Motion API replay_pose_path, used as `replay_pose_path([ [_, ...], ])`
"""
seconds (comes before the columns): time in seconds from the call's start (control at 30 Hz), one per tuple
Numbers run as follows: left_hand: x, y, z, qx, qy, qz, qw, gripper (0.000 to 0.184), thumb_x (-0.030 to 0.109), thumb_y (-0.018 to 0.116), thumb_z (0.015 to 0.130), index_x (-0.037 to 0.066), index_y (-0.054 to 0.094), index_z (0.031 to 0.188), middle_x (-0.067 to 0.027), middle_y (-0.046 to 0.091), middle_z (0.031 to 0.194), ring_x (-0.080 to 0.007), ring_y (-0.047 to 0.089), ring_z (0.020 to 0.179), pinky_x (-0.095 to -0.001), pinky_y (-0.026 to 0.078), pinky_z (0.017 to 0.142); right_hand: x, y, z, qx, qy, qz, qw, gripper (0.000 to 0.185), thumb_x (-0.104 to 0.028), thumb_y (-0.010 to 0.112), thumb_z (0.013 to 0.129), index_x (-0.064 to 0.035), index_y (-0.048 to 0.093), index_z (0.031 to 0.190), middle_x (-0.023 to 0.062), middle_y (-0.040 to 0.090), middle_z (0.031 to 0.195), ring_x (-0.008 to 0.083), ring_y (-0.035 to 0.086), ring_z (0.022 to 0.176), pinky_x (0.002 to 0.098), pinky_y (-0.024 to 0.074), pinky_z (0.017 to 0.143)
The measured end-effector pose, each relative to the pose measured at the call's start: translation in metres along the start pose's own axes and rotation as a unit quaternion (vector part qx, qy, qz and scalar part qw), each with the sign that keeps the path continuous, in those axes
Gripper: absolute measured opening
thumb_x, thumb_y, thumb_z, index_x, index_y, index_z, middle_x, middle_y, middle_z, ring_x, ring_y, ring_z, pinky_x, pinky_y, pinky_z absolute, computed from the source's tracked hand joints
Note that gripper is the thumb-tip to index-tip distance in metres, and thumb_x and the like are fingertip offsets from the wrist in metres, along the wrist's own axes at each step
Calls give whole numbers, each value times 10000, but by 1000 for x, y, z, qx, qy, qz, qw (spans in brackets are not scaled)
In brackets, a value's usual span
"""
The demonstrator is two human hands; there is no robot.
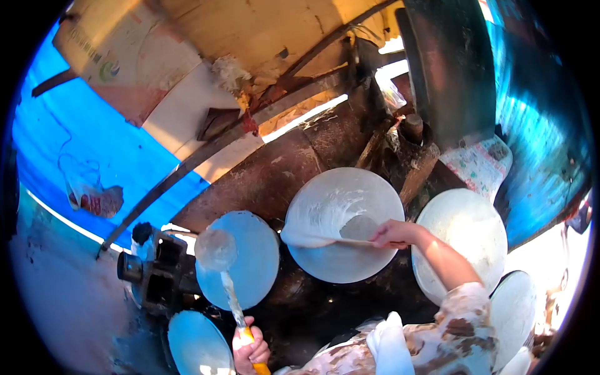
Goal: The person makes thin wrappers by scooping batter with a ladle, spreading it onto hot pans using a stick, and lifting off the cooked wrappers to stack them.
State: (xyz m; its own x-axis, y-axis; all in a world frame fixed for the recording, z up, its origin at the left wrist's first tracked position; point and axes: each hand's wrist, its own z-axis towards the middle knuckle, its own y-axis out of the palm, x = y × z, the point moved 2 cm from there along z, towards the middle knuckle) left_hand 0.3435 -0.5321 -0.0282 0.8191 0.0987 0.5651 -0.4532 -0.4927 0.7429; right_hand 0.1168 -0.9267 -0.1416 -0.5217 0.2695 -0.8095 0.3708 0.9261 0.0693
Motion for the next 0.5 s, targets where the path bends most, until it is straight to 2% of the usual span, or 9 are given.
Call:
replay_pose_path([
  [0.07, -2, -20, -2, -25, -9, 20, 999, 537, -90, 499, 814, 115, 362, 1291, -57, 494, 879, -63, 314, 405, -163, 252, 346, 20, -16, -13, 0, 30, 43, 999, 285, -126, 706, 727, -18, 634, 981, 1, 539, 567, 56, 447, 415, 206, 303, 344],
  [0.13, -2, -16, -1, -44, 1, 26, 999, 529, -80, 498, 819, 117, 364, 1291, -56, 497, 878, -66, 305, 395, -168, 253, 340, 10, -37, -12, 52, -17, -39, 998, 277, -118, 709, 722, -18, 639, 970, -1, 538, 564, 52, 443, 414, 206, 304, 347],
  [0.17, -2, -4, -1, -44, 18, -15, 999, 537, -54, 502, 809, 92, 336, 1298, -74, 485, 823, -67, 341, 421, -172, 292, 368, -5, -36, -4, 102, -51, -23, 993, 274, -127, 714, 719, -30, 640, 965, -6, 532, 564, 50, 428, 411, 207, 303, 352],
  [0.2, -5, 8, 2, -45, 39, -59, 996, 552, -28, 506, 798, 66, 309, 1305, -92, 473, 769, -69, 377, 446, -176, 330, 396, -18, -26, 7, 95, -49, -38, 994, 274, -127, 714, 719, -30, 640, 965, -6, 532, 564, 50, 428, 411, 207, 303, 352],
  [0.27, -9, 13, 7, -17, 74, -27, 997, 544, -32, 510, 785, 14, 315, 1290, -96, 455, 803, -52, 358, 444, -158, 318, 392, -28, -9, 23, 178, -37, -1, 983, 284, -143, 715, 719, -42, 639, 973, -15, 524, 563, 49, 417, 412, 209, 298, 354],
  [0.3, -12, 12, 4, -15, 77, -43, 996, 547, -28, 515, 784, 21, 317, 1292, -95, 454, 805, -53, 356, 443, -158, 319, 395, -25, -1, 20, 100, -11, -61, 993, 271, -155, 707, 733, -52, 639, 974, -18, 523, 563, 51, 413, 407, 213, 293, 351],
  [0.33, -14, 10, 2, -15, 78, -54, 995, 551, -25, 520, 784, 27, 319, 1295, -94, 454, 806, -54, 354, 443, -158, 320, 397, -9, -1, 16, 32, 8, -13, 999, 271, -154, 699, 748, -55, 637, 993, -16, 531, 566, 54, 427, 410, 211, 298, 347],
  [0.47, -18, -6, -12, -102, 29, -74, 992, 547, 5, 539, 803, 45, 317, 1302, -82, 445, 797, -54, 364, 465, -157, 325, 406, 20, -53, -46, -33, 109, -11, 993, 251, -129, 682, 763, -33, 643, 991, 17, 566, 582, 59, 447, 404, 200, 324, 348],
  [0.5, -18, -19, -10, -120, -10, -101, 988, 535, -25, 526, 811, 79, 337, 1301, -63, 460, 812, -61, 338, 434, -165, 289, 372, 13, -63, -42, -2, 52, -61, 997, 232, -124, 675, 764, -36, 648, 976, 17, 567, 581, 58, 445, 401, 199, 326, 349],
])
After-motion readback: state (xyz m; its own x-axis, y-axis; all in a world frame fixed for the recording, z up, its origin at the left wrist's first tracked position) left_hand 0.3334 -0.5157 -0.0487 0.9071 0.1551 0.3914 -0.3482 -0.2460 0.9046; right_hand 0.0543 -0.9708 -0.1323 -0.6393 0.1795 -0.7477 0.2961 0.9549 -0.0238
